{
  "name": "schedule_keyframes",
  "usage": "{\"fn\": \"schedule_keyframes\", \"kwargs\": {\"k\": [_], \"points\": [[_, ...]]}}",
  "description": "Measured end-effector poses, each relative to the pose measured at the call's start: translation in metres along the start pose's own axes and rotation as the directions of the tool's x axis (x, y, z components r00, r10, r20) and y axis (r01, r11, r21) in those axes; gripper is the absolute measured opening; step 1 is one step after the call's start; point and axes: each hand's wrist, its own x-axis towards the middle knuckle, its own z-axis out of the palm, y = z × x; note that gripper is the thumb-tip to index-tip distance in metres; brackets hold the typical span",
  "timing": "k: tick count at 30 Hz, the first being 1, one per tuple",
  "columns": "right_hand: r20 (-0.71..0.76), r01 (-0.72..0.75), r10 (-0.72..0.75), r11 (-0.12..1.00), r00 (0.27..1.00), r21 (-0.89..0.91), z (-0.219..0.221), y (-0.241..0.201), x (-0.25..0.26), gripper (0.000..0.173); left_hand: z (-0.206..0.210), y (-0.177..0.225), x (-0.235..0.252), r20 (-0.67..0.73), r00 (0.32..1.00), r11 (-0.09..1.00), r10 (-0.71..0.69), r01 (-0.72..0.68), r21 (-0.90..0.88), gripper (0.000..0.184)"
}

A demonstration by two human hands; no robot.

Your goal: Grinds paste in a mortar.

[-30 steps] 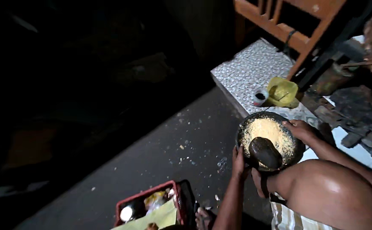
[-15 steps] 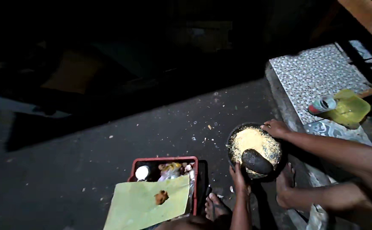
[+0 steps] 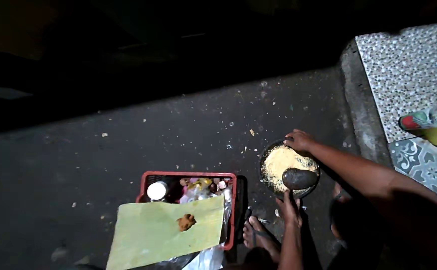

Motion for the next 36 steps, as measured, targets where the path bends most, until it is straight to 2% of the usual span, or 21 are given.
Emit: {"fn": "schedule_keyframes", "kwargs": {"k": [3,5,6,8,9,10,12,14,16,18,21,23,26,27,28,29,31,32,33,34,36], "points": [[-0.053,0.048,-0.048,0.999,0.997,0.003,0.008,-0.003,-0.017,0.060,0.000,-0.002,-0.002,0.035,0.999,0.999,-0.010,0.008,0.045,0.073],[-0.099,0.179,-0.180,0.984,0.979,-0.019,0.018,0.003,-0.042,0.069,-0.005,-0.004,-0.004,0.071,0.997,0.994,-0.030,0.022,0.107,0.078],[-0.084,0.255,-0.261,0.964,0.962,-0.071,0.026,0.008,-0.057,0.072,-0.009,-0.005,-0.006,0.093,0.995,0.987,-0.040,0.026,0.157,0.080],[0.075,0.388,-0.381,0.896,0.922,-0.217,0.040,0.017,-0.083,0.081,-0.021,-0.005,-0.006,0.165,0.985,0.949,-0.056,0.001,0.315,0.084],[0.166,0.433,-0.401,0.861,0.901,-0.266,0.047,0.021,-0.092,0.082,-0.029,-0.004,-0.006,0.204,0.978,0.882,-0.051,-0.052,0.469,0.082],[0.228,0.456,-0.401,0.836,0.887,-0.305,0.054,0.025,-0.099,0.083,-0.037,0.003,-0.007,0.254,0.964,0.767,-0.075,-0.107,0.633,0.079],[0.248,0.468,-0.402,0.814,0.882,-0.343,0.065,0.027,-0.104,0.081,-0.040,0.031,-0.022,0.345,0.931,0.450,-0.121,-0.258,0.855,0.060],[0.210,0.434,-0.382,0.830,0.900,-0.349,0.073,0.023,-0.105,0.077,-0.032,0.076,-0.064,0.430,0.892,0.166,-0.137,-0.407,0.898,0.058],[0.155,0.356,-0.322,0.876,0.934,-0.325,0.076,0.012,-0.106,0.076,-0.026,0.120,-0.118,0.498,0.867,-0.044,0.010,-0.497,0.867,0.058],[0.078,0.227,-0.215,0.949,0.974,-0.218,0.077,0.003,-0.104,0.078,-0.037,0.159,-0.169,0.594,0.772,-0.175,0.226,-0.567,0.805,0.059],[-0.012,0.018,-0.017,0.997,1.000,0.080,0.081,-0.003,-0.102,0.079,-0.073,0.218,-0.218,0.711,0.557,-0.336,0.430,-0.632,0.698,0.057],[-0.011,-0.065,0.072,0.941,0.997,0.332,0.074,-0.008,-0.100,0.071,-0.096,0.253,-0.229,0.740,0.431,-0.449,0.517,-0.599,0.663,0.053],[-0.028,-0.067,0.111,0.762,0.993,0.644,0.058,-0.019,-0.099,0.057,-0.121,0.281,-0.221,0.709,0.336,-0.460,0.620,-0.576,0.676,0.053],[-0.032,-0.068,0.126,0.717,0.992,0.694,0.052,-0.024,-0.094,0.057,-0.125,0.284,-0.213,0.685,0.343,-0.425,0.643,-0.583,0.692,0.053],[-0.034,-0.070,0.133,0.704,0.991,0.707,0.045,-0.031,-0.088,0.058,-0.127,0.285,-0.204,0.665,0.379,-0.386,0.643,-0.590,0.709,0.053],[-0.035,-0.075,0.135,0.729,0.990,0.681,0.039,-0.038,-0.081,0.060,-0.129,0.284,-0.197,0.647,0.466,-0.344,0.604,-0.580,0.738,0.054],[-0.052,-0.078,0.124,0.846,0.991,0.528,0.039,-0.053,-0.066,0.065,-0.127,0.286,-0.194,0.602,0.685,-0.297,0.411,-0.523,0.799,0.056],[-0.069,-0.075,0.116,0.898,0.991,0.434,0.047,-0.063,-0.061,0.066,-0.125,0.289,-0.194,0.584,0.753,-0.304,0.305,-0.504,0.808,0.056],[-0.080,-0.080,0.112,0.939,0.990,0.335,0.059,-0.073,-0.059,0.067,-0.123,0.292,-0.196,0.574,0.783,-0.314,0.239,-0.497,0.809,0.056],[-0.080,-0.095,0.115,0.971,0.990,0.221,0.073,-0.083,-0.064,0.067,-0.123,0.294,-0.197,0.580,0.783,-0.322,0.224,-0.502,0.802,0.055],[-0.076,-0.097,0.095,0.995,0.993,-0.025,0.107,-0.092,-0.088,0.067,-0.129,0.295,-0.196,0.631,0.726,-0.337,0.275,-0.542,0.770,0.055]]}}
